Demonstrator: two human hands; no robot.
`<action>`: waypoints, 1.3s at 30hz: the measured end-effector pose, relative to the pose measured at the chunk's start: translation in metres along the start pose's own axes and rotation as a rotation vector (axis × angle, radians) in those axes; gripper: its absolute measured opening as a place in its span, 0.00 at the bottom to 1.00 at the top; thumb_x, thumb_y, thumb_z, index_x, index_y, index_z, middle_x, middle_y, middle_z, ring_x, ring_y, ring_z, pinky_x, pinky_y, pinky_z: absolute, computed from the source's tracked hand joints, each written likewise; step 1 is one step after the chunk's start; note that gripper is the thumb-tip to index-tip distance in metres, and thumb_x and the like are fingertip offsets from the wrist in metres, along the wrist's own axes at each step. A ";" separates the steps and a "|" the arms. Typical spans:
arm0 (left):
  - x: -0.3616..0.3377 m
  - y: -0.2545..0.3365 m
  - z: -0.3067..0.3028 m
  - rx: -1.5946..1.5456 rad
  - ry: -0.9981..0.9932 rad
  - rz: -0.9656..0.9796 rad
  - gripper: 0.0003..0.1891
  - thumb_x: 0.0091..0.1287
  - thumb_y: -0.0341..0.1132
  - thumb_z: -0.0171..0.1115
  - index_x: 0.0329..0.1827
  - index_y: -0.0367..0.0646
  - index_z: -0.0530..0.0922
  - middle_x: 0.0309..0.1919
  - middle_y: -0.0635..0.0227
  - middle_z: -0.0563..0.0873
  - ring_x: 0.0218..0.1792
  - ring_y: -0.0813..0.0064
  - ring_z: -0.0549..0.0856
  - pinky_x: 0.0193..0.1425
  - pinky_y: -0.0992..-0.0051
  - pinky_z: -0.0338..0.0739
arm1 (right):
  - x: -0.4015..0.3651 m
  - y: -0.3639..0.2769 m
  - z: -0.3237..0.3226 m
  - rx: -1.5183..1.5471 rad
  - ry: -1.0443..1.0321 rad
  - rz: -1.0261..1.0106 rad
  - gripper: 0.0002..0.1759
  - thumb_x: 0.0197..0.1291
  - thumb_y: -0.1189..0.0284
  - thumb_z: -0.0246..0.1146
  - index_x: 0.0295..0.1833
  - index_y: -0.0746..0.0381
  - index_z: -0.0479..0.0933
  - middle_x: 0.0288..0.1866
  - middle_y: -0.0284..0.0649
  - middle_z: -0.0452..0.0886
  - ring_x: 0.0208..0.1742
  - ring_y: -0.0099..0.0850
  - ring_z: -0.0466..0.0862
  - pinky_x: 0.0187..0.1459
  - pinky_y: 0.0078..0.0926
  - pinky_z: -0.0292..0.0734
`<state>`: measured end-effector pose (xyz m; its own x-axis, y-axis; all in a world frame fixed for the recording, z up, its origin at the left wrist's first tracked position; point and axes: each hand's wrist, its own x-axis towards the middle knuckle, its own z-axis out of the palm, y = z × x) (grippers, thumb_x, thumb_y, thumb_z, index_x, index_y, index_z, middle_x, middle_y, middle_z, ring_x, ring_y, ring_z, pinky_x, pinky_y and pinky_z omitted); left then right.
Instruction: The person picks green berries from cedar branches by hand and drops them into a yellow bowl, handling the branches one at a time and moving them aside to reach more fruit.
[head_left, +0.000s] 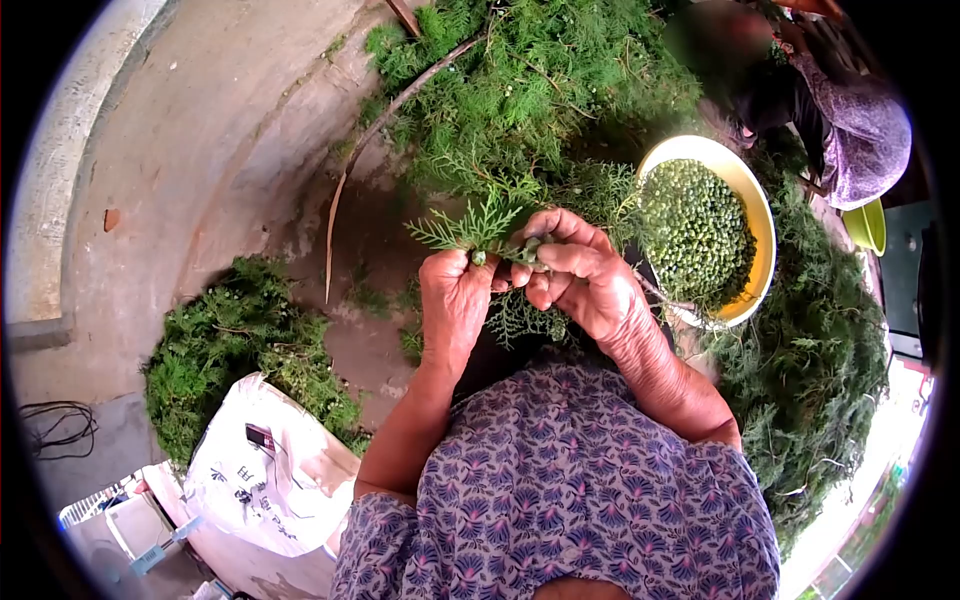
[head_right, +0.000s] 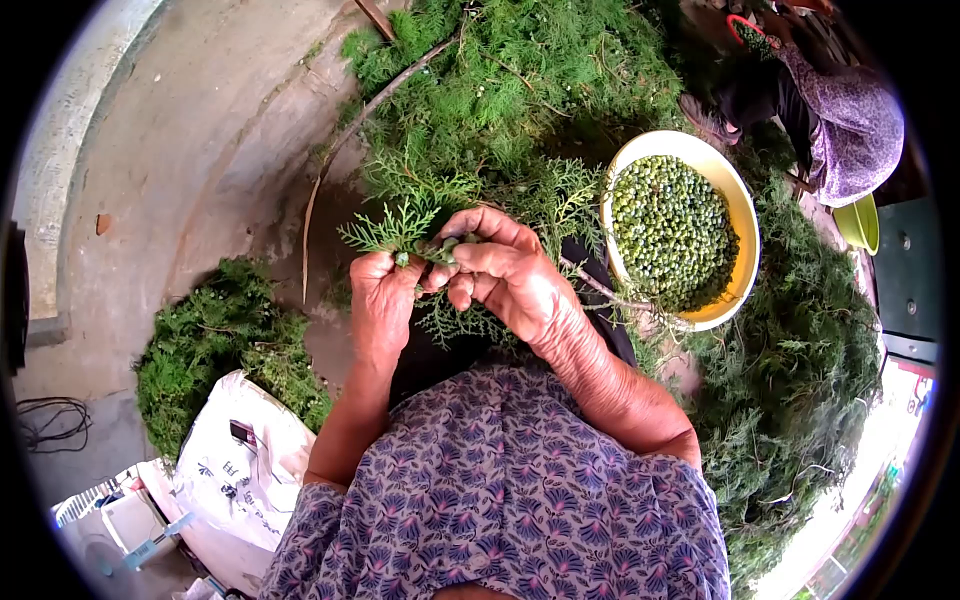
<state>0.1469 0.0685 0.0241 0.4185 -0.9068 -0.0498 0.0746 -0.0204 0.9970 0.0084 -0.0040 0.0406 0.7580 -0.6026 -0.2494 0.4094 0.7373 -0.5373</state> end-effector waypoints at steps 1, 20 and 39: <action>-0.001 0.001 0.000 -0.021 0.016 0.016 0.07 0.65 0.24 0.55 0.29 0.30 0.77 0.21 0.67 0.81 0.20 0.82 0.79 0.24 0.81 0.74 | -0.001 0.002 0.004 0.017 -0.003 0.007 0.08 0.59 0.77 0.59 0.43 0.65 0.72 0.39 0.41 0.78 0.31 0.27 0.81 0.23 0.18 0.72; -0.028 0.009 -0.003 0.017 0.223 -0.039 0.07 0.65 0.30 0.57 0.40 0.34 0.77 0.28 0.63 0.83 0.25 0.73 0.80 0.32 0.77 0.75 | -0.008 0.008 0.022 -0.266 -0.007 -0.114 0.09 0.59 0.68 0.63 0.38 0.63 0.78 0.23 0.32 0.76 0.14 0.17 0.66 0.13 0.15 0.55; -0.082 -0.023 -0.039 -0.198 0.267 -0.324 0.09 0.64 0.25 0.56 0.47 0.36 0.74 0.38 0.61 0.82 0.34 0.74 0.84 0.24 0.84 0.69 | -0.132 -0.189 -0.276 -1.337 1.105 -0.650 0.24 0.59 0.57 0.58 0.55 0.61 0.75 0.52 0.45 0.77 0.54 0.32 0.75 0.53 0.31 0.70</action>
<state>0.1455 0.1599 0.0026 0.5614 -0.7262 -0.3968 0.4010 -0.1807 0.8981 -0.3092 -0.1474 -0.0473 -0.1958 -0.9641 0.1795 -0.5771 -0.0347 -0.8159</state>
